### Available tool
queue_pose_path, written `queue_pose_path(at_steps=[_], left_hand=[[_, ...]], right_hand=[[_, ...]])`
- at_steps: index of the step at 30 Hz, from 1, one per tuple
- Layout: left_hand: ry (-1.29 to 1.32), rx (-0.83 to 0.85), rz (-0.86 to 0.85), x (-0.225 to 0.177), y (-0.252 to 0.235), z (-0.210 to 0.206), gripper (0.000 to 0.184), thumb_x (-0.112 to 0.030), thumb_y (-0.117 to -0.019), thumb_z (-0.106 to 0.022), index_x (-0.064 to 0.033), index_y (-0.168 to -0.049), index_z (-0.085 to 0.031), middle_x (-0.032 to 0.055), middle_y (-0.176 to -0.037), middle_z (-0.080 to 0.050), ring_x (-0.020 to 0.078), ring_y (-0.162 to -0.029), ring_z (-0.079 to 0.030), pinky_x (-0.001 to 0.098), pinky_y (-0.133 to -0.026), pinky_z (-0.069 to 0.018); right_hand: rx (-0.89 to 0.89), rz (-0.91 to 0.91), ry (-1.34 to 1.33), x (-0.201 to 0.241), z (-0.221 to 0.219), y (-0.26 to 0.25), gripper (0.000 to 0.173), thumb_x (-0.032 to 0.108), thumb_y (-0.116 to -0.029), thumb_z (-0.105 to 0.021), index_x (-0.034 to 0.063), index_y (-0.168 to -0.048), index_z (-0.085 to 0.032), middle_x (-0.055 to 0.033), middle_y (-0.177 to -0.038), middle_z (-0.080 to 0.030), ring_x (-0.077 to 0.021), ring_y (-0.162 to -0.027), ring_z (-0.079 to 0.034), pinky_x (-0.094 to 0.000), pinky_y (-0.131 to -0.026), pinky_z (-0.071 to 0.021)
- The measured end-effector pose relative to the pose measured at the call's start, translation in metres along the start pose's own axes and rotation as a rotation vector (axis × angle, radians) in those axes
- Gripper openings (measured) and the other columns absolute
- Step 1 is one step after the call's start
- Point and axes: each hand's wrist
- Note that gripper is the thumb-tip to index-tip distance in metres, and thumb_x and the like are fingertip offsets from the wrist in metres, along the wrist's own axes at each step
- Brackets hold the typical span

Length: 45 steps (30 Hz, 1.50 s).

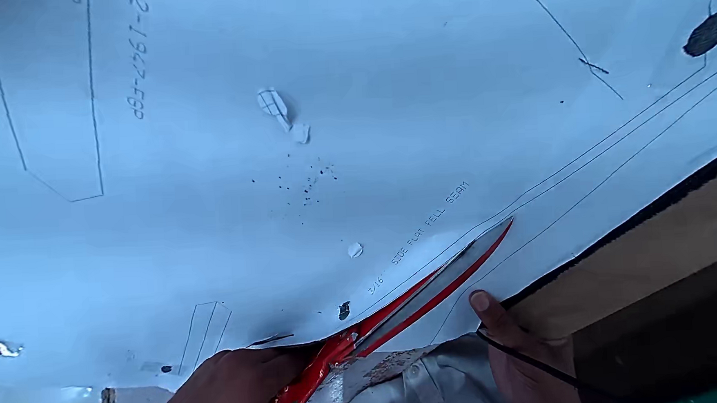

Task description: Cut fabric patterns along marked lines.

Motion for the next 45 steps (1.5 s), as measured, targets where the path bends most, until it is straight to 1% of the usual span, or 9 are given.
queue_pose_path(at_steps=[9,11,16,18,22,25,28,35,45], left_hand=[[0.083,0.058,-0.074,0.015,-0.004,0.005,0.015,-0.011,-0.0837,-0.073,-0.0012,-0.095,-0.074,0.0159,-0.086,-0.074,0.0313,-0.071,-0.070,0.0529,-0.063,-0.0550],[0.084,0.071,-0.063,0.016,-0.004,0.005,0.016,-0.011,-0.0843,-0.072,-0.0019,-0.098,-0.074,0.0160,-0.087,-0.074,0.0320,-0.072,-0.070,0.0537,-0.062,-0.0546],[0.059,0.020,-0.062,0.010,-0.005,0.005,0.013,-0.010,-0.0832,-0.073,0.0008,-0.091,-0.072,0.0190,-0.083,-0.073,0.0351,-0.071,-0.071,0.0551,-0.060,-0.0539],[0.058,0.011,-0.063,0.011,-0.005,0.004,0.014,-0.011,-0.0838,-0.073,0.0009,-0.091,-0.073,0.0190,-0.082,-0.073,0.0356,-0.069,-0.070,0.0556,-0.059,-0.0536],[0.029,0.026,-0.025,0.004,-0.004,0.005,0.015,-0.007,-0.0849,-0.074,0.0038,-0.095,-0.072,0.0234,-0.082,-0.071,0.0426,-0.071,-0.070,0.0613,-0.061,-0.0526],[-0.005,0.034,0.020,-0.004,-0.002,0.008,0.015,-0.005,-0.0853,-0.074,0.0064,-0.094,-0.070,0.0269,-0.084,-0.070,0.0470,-0.073,-0.070,0.0648,-0.060,-0.0517],[-0.005,0.024,0.031,-0.004,-0.001,0.007,0.014,-0.005,-0.0857,-0.074,0.0067,-0.091,-0.070,0.0268,-0.082,-0.070,0.0473,-0.070,-0.069,0.0643,-0.058,-0.0507],[0.014,0.027,0.029,-0.002,-0.001,0.007,0.015,-0.007,-0.0871,-0.073,0.0067,-0.092,-0.070,0.0267,-0.083,-0.070,0.0471,-0.071,-0.069,0.0649,-0.061,-0.0507],[0.049,0.062,-0.014,0.005,-0.005,0.011,0.013,-0.005,-0.0870,-0.072,0.0063,-0.092,-0.071,0.0264,-0.083,-0.070,0.0463,-0.072,-0.069,0.0642,-0.062,-0.0514]], right_hand=[[-0.008,-0.007,0.003,-0.001,0.001,0.000,0.033,0.003,-0.0772,-0.087,0.0080,-0.106,-0.071,-0.0047,-0.095,-0.077,-0.0125,-0.089,-0.076,-0.0305,-0.082,-0.0645],[-0.011,-0.005,0.007,0.000,0.001,0.000,0.034,0.003,-0.0764,-0.088,0.0082,-0.106,-0.072,-0.0045,-0.096,-0.078,-0.0125,-0.089,-0.076,-0.0306,-0.082,-0.0647],[-0.006,-0.026,0.017,0.002,0.001,0.000,0.031,0.003,-0.0784,-0.086,0.0086,-0.105,-0.072,-0.0038,-0.095,-0.078,-0.0114,-0.089,-0.076,-0.0293,-0.082,-0.0643],[-0.004,-0.017,0.015,0.001,0.001,0.000,0.031,0.003,-0.0783,-0.087,0.0084,-0.105,-0.072,-0.0040,-0.095,-0.078,-0.0115,-0.089,-0.076,-0.0292,-0.082,-0.0644],[-0.051,-0.029,0.000,0.003,-0.002,0.001,0.036,0.000,-0.0746,-0.088,0.0058,-0.105,-0.069,-0.0049,-0.093,-0.078,-0.0125,-0.087,-0.076,-0.0306,-0.081,-0.0650],[-0.067,-0.041,-0.006,0.006,-0.006,0.003,0.033,-0.003,-0.0755,-0.086,0.0054,-0.103,-0.070,-0.0036,-0.093,-0.078,-0.0112,-0.087,-0.076,-0.0288,-0.082,-0.0646],[-0.073,-0.040,0.003,0.007,-0.008,0.003,0.033,-0.004,-0.0767,-0.085,0.0062,-0.104,-0.069,-0.0026,-0.094,-0.078,-0.0103,-0.088,-0.076,-0.0280,-0.082,-0.0645],[-0.061,-0.036,-0.007,0.007,-0.007,0.004,0.031,-0.005,-0.0774,-0.084,0.0064,-0.103,-0.071,-0.0029,-0.094,-0.079,-0.0101,-0.089,-0.076,-0.0284,-0.083,-0.0643],[-0.078,-0.038,-0.009,0.007,-0.008,0.004,0.036,-0.005,-0.0750,-0.086,0.0060,-0.104,-0.068,-0.0023,-0.093,-0.079,-0.0105,-0.088,-0.076,-0.0287,-0.083,-0.0646]])
Point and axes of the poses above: each hand's wrist, its own y-axis away from the middle knuckle, its own z-axis out of the back of the hand, x = y × z
